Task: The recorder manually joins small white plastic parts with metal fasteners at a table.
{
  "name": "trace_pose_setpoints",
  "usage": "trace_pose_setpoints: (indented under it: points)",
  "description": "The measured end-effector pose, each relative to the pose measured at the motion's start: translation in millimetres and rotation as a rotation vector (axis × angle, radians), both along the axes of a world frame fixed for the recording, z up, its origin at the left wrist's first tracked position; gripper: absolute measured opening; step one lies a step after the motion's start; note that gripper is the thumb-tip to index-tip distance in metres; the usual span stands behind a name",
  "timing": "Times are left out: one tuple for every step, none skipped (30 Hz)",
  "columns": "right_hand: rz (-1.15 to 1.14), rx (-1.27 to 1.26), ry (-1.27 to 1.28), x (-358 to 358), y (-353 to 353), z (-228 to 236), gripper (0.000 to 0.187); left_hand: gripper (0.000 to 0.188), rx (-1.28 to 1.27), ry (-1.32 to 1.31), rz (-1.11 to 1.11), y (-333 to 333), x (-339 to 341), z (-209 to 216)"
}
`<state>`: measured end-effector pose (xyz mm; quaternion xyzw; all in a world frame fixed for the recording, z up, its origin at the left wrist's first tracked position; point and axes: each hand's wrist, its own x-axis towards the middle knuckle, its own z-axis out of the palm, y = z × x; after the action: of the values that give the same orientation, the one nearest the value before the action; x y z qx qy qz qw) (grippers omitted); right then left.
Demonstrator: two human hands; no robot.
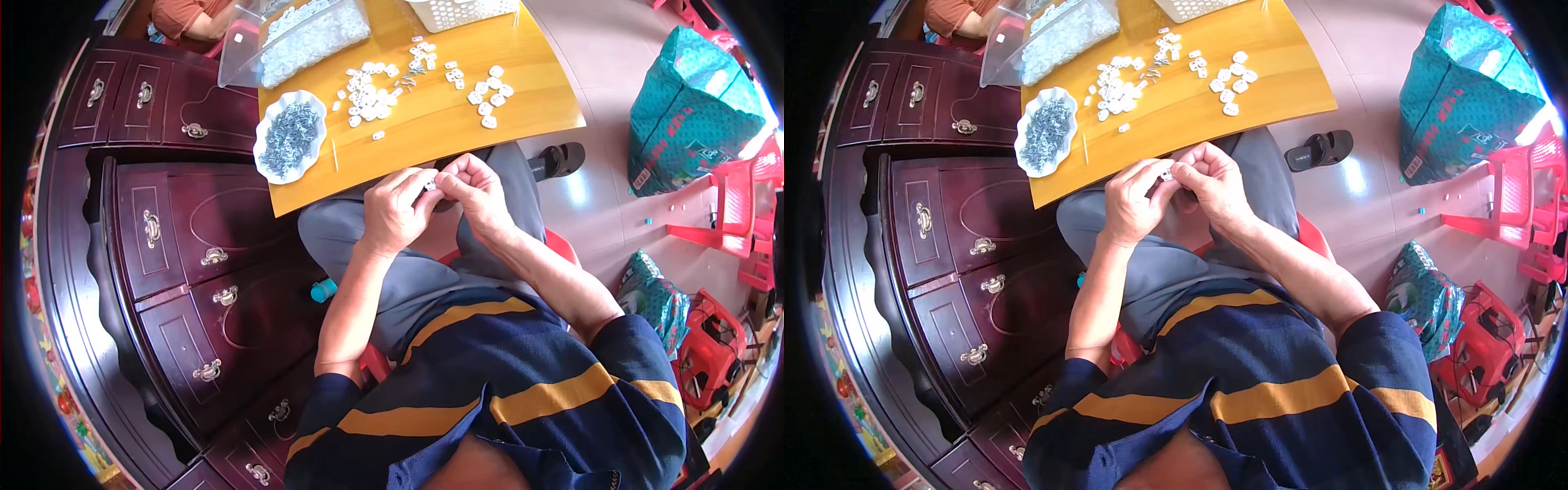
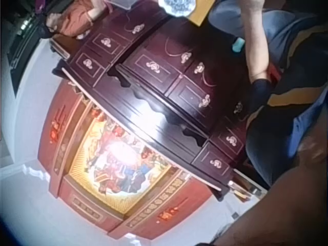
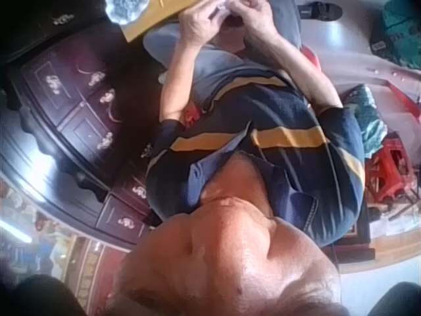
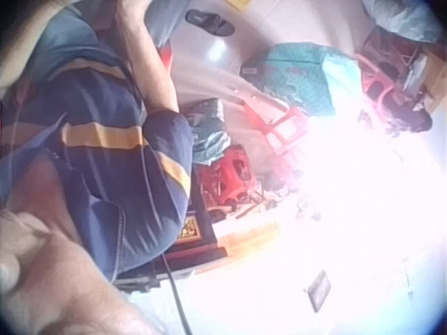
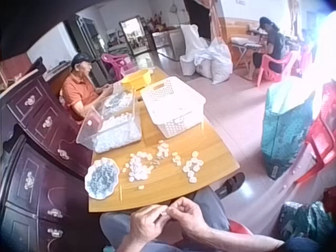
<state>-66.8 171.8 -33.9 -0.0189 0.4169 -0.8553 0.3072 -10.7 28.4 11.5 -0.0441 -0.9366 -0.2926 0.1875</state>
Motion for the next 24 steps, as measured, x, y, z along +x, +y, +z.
trace_pose_setpoints:
  points:
    - [-0.010,0.003,-0.004,0.7,0.0,0.0,0.013,0.021,0.002,0.026,-0.005,0.2,-0.4,-1.4]
    - [-0.011,0.003,-0.004,1.4,0.0,-0.7,0.013,0.020,0.005,0.052,-0.010,0.4,-0.9,-2.6]
    - [-0.019,0.002,-0.008,2.1,-0.1,-1.8,0.012,0.020,0.005,0.051,-0.011,0.5,-1.5,-3.6]
    - [-0.027,0.001,-0.012,2.4,-0.4,-1.7,0.012,0.020,0.011,0.062,-0.016,0.6,-2.0,-4.6]
    - [-0.028,0.001,-0.013,2.3,-0.3,-1.2,0.012,0.021,0.018,0.074,-0.020,0.6,-2.6,-5.6]
    - [-0.037,-0.009,-0.019,1.8,0.0,-0.3,0.012,0.021,0.018,0.074,-0.021,0.6,-3.5,-6.6]
    - [-0.045,-0.019,-0.025,1.2,0.1,1.1,0.012,0.022,0.047,0.076,-0.018,0.5,-4.3,-7.4]
    - [-0.045,-0.020,-0.025,0.3,0.3,2.0,0.012,0.023,0.076,0.079,-0.015,0.7,-5.0,-7.7]
    - [-0.053,-0.024,-0.028,-1.0,0.5,2.7,0.012,0.023,0.075,0.079,-0.014,1.6,-5.4,-7.8]
    - [-0.063,-0.028,-0.031,-2.3,0.8,3.2,0.012,0.024,0.141,0.032,-0.002,3.2,-6.1,-8.1]
    - [-0.064,-0.028,-0.030,-2.9,0.9,3.8,0.012,0.024,0.207,-0.016,0.010,4.3,-6.7,-7.7]
    - [-0.068,-0.021,-0.018,-3.2,1.0,4.6,0.011,0.024,0.206,-0.015,0.009,5.0,-6.6,-6.1]
    - [-0.072,-0.013,-0.006,-3.3,1.4,5.0,0.011,0.023,0.275,-0.048,0.023,6.6,-6.3,-2.7]
    - [-0.074,-0.013,-0.005,-3.8,1.8,5.0,0.011,0.021,0.344,-0.081,0.036,7.6,-6.8,-0.7]
    - [-0.079,-0.010,0.006,-4.6,2.2,4.6,0.011,0.021,0.345,-0.080,0.034,7.0,-8.3,-1.7]
    - [-0.082,-0.009,0.017,-5.1,2.0,4.0,0.011,0.020,0.310,-0.047,0.014,5.2,-9.7,-3.5]
    - [-0.084,-0.009,0.021,-5.0,1.6,2.8,0.011,0.018,0.276,-0.013,-0.005,3.9,-11.2,-4.4]
    - [-0.089,-0.009,0.022,-4.0,1.1,1.2,0.011,0.018,0.277,-0.008,-0.007,3.1,-11.8,-4.1]
    - [-0.097,-0.006,0.027,-4.7,2.0,-0.1,0.011,0.017,0.259,-0.001,-0.011,4.0,-13.2,-3.8]
    - [-0.101,0.010,0.026,-5.7,3.1,0.3,0.011,0.017,0.241,0.007,-0.014,4.9,-14.6,-3.4]
    - [-0.114,0.008,0.029,-6.5,3.1,-2.8,0.011,0.017,0.245,0.018,-0.018,5.8,-16.1,-3.5]
    - [-0.124,0.005,0.033,-7.5,1.5,-2.9,0.011,0.017,0.244,0.012,-0.020,5.1,-16.4,-4.3]
    - [-0.097,0.003,0.017,-7.7,3.9,-1.9,0.011,0.017,0.243,0.007,-0.022,4.3,-16.8,-5.6]
    - [-0.089,0.003,0.012,-8.1,5.3,-0.3,0.010,0.017,0.266,0.011,-0.019,3.5,-17.2,-9.1]
